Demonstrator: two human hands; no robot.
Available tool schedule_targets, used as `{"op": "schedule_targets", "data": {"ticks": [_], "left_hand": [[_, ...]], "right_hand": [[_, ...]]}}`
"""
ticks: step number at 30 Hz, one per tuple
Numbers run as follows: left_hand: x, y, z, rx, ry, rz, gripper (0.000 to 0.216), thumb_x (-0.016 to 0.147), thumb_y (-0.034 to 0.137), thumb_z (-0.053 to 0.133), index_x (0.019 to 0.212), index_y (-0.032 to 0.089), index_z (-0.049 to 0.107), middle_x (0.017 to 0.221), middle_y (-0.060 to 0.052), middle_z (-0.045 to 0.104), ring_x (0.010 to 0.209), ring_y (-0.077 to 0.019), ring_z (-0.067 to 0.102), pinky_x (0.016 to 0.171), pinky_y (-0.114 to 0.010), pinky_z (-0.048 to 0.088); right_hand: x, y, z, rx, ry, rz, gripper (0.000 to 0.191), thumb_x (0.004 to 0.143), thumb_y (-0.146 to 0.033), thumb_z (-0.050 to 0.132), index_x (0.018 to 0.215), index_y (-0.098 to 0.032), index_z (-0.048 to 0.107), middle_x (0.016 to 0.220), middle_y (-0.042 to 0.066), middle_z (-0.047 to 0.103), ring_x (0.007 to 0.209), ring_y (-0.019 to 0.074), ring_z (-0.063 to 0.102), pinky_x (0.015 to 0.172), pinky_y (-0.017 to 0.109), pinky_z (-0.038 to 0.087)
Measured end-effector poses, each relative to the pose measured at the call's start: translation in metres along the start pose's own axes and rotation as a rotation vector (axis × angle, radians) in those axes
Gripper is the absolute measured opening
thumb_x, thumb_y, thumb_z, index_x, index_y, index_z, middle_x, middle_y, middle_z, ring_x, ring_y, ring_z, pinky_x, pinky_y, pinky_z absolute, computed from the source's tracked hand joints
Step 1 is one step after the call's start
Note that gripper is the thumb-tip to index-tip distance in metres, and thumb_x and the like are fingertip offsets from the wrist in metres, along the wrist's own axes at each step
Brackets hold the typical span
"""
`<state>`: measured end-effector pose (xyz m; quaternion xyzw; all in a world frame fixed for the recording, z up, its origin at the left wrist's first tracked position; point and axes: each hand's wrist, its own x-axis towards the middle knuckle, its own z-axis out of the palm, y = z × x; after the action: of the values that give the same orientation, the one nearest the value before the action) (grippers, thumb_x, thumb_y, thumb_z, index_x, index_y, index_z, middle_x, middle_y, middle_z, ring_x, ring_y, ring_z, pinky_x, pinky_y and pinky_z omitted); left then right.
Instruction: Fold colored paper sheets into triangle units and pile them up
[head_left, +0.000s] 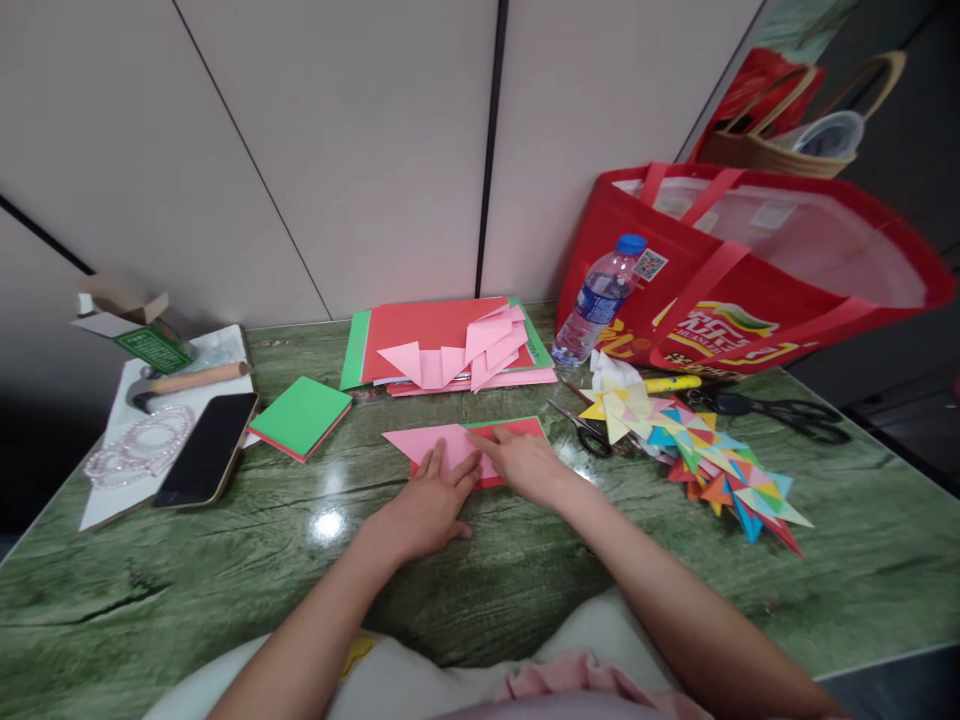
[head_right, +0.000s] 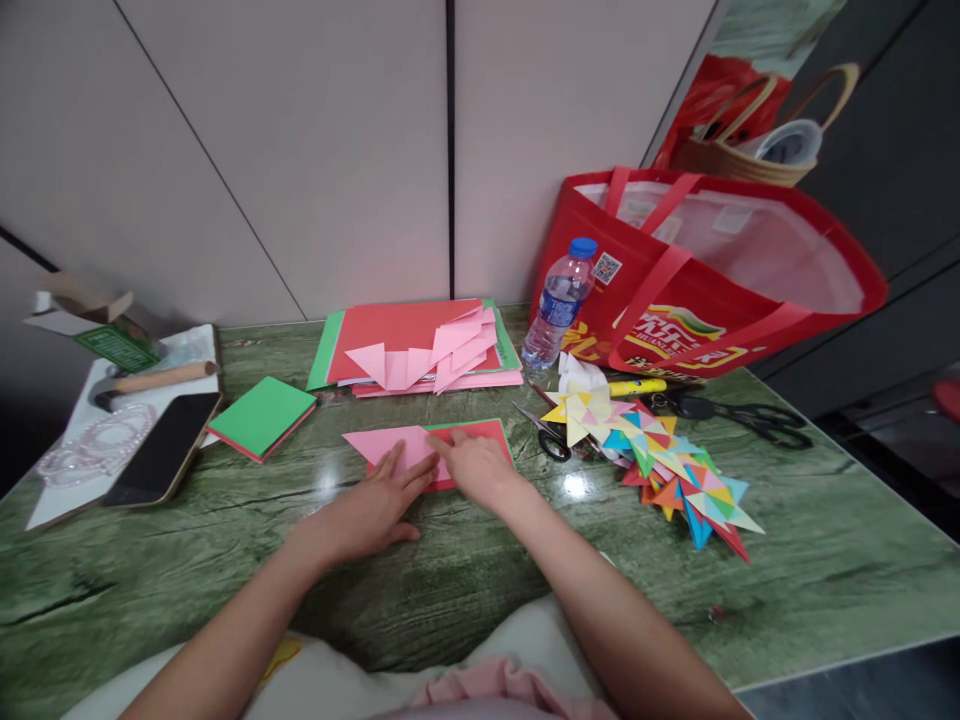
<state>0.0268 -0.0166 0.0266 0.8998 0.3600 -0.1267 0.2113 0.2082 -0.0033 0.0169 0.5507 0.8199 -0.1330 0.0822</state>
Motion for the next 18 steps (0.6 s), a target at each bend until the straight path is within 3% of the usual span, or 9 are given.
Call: {"op": "schedule_targets", "data": {"ticks": [13,18], "left_hand": [[0.001,0.0,0.001,0.0,0.012,0.001,0.082,0.074,0.026,0.067,0.142,0.022,0.022,0.152,-0.01,0.017,0.137,-0.0339,-0.007,0.112,-0.053,0.013],[0.0,-0.001,0.002,-0.004,0.045,-0.008,0.082,0.072,0.026,0.07,0.14,0.022,0.026,0.152,-0.012,0.018,0.137,-0.0351,-0.001,0.112,-0.052,0.017]], "right_hand": [[0.017,-0.012,-0.001,-0.026,-0.006,0.073,0.053,0.089,-0.018,0.036,0.141,-0.028,0.033,0.11,0.018,0.061,0.09,0.027,0.065,0.073,0.036,0.048],[0.002,-0.004,-0.005,0.064,0.069,0.084,0.044,0.089,-0.022,0.039,0.133,-0.023,0.044,0.11,0.013,0.063,0.093,0.0251,0.063,0.075,0.033,0.046]]}}
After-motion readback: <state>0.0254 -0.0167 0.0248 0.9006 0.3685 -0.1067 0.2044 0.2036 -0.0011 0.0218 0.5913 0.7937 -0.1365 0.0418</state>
